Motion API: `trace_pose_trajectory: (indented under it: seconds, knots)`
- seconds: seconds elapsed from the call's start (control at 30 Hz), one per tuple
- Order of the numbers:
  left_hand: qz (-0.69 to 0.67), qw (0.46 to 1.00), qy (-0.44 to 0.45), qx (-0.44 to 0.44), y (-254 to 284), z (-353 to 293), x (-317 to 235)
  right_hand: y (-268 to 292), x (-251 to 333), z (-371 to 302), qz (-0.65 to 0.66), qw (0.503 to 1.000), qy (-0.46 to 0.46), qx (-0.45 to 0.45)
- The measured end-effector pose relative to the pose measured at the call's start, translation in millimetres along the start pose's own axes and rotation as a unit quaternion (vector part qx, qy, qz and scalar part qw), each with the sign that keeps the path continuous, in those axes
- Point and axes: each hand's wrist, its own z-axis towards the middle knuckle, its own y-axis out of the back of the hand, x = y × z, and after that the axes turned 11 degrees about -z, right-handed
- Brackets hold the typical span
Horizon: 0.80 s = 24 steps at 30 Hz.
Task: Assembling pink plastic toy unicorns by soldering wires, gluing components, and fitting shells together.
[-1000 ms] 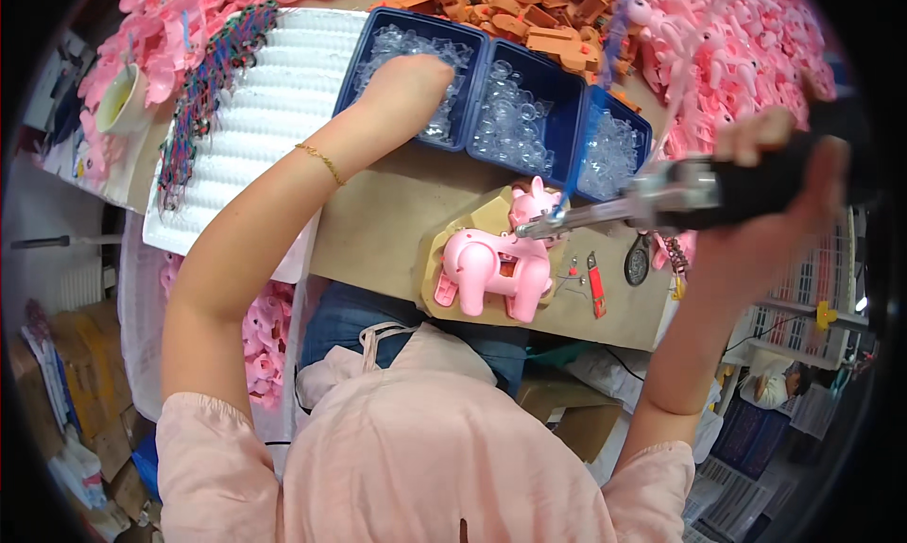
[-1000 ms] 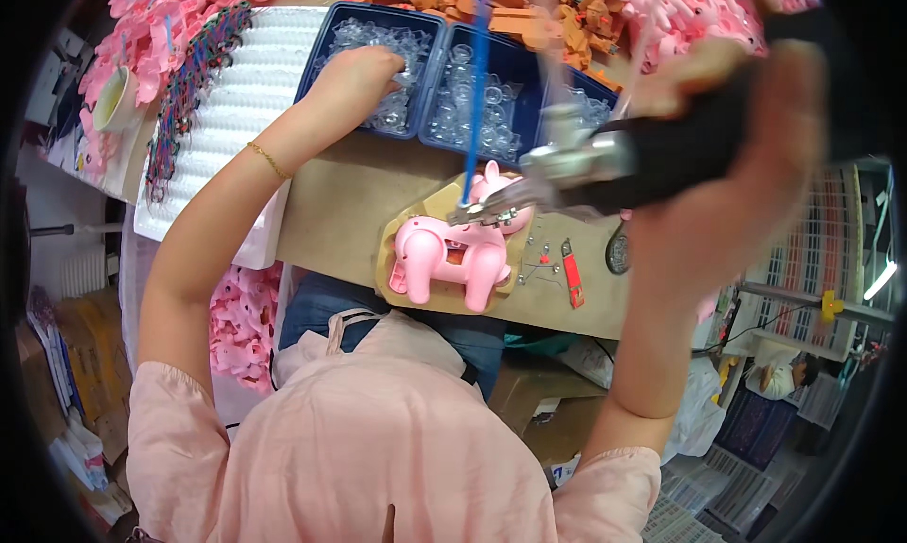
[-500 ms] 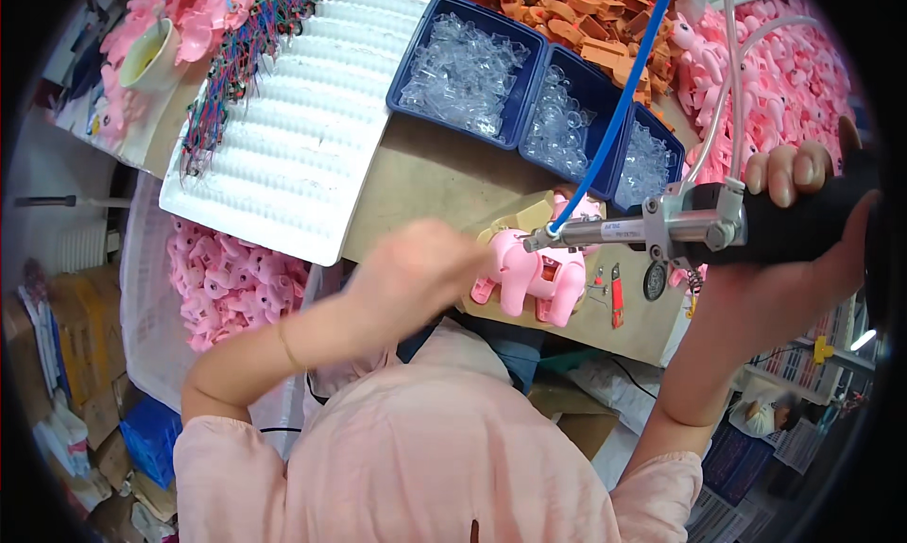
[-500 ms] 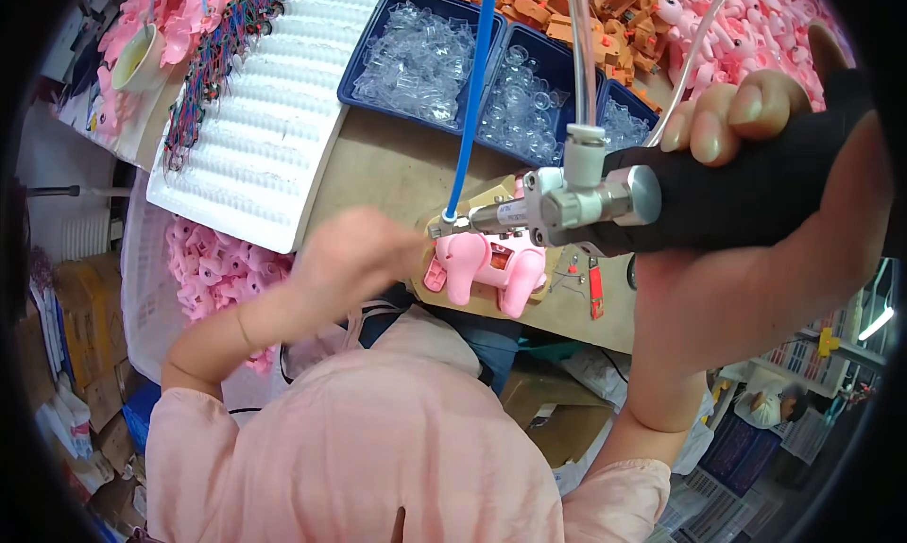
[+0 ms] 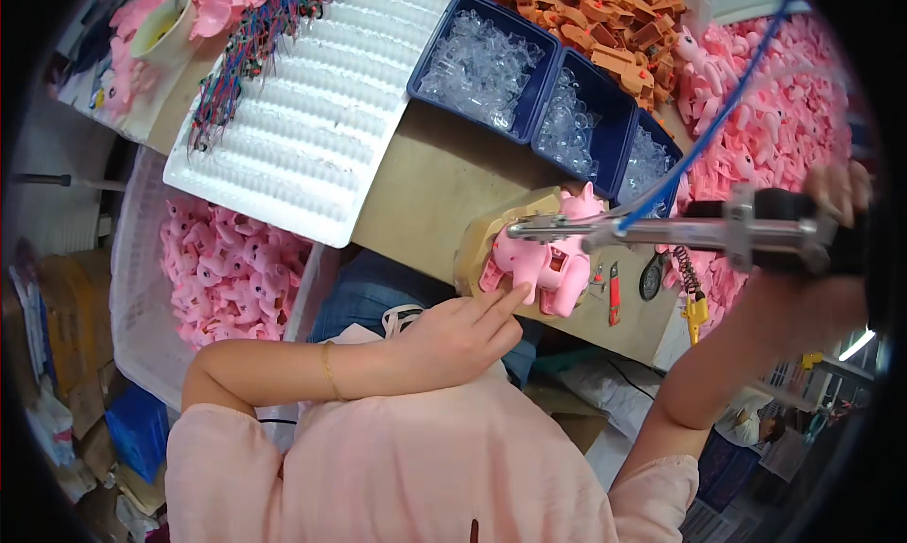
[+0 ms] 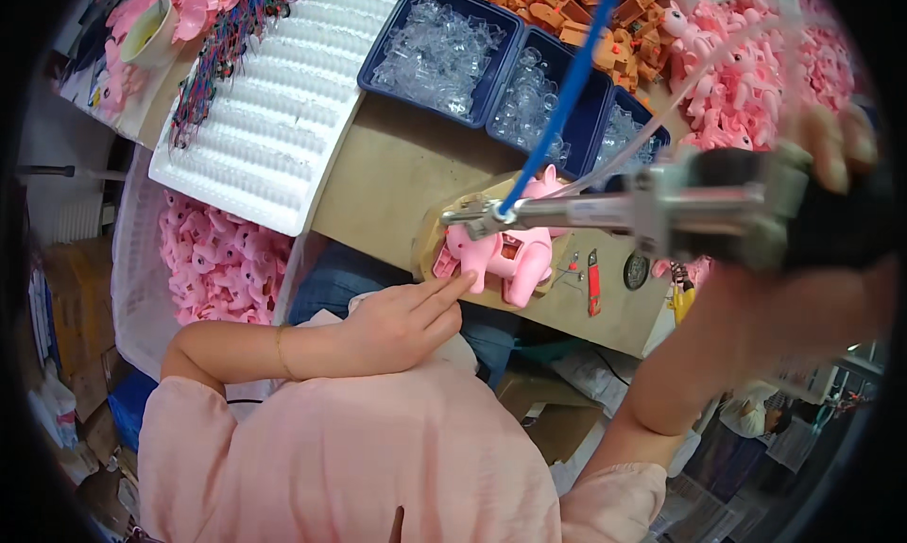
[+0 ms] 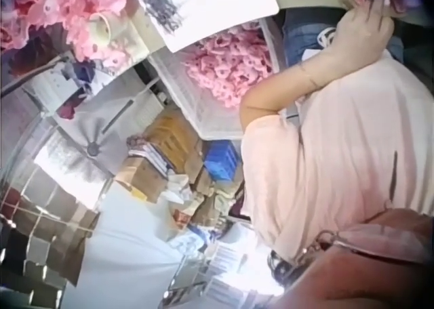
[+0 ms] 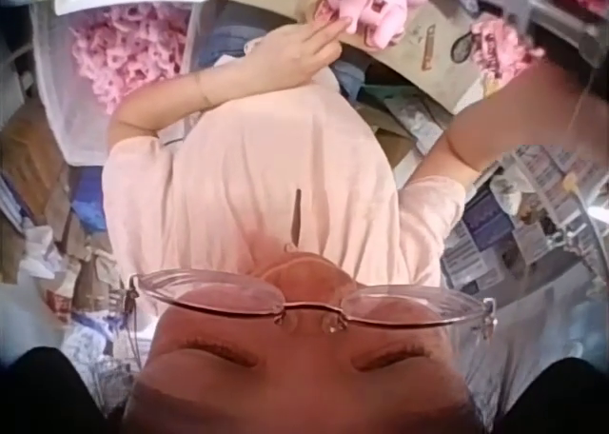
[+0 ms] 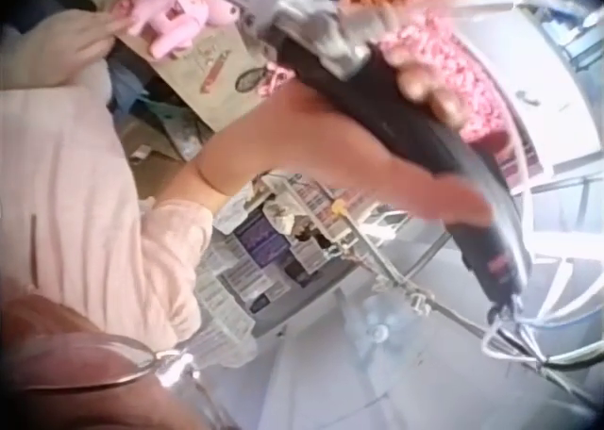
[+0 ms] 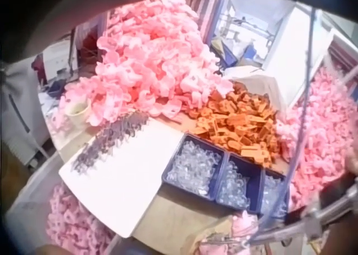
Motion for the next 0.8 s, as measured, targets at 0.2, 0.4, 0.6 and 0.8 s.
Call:
trace_pose_trajectory:
  seconds: [0.2,0.4,0.6,0.8]
  knots:
    - [0.014,1.0,0.024,0.003,-4.3,-0.9,-7.7,-21.8,-1.2,-28.3,-0.015,0.999,0.032,0.022]
    - [0.027,0.999,0.02,-0.01,-9.7,-2.0,-8.3,-40.5,-13.9,-50.7,-0.103,0.992,0.035,-0.068]
    - [0.041,0.999,0.006,0.018,-3.8,-2.2,-7.7,-50.6,-28.5,-60.4,-0.059,0.998,0.025,0.019]
    - [-0.014,0.993,0.031,0.116,14.8,3.3,-4.1,-10.2,-4.5,-10.4,0.004,0.998,-0.011,0.063]
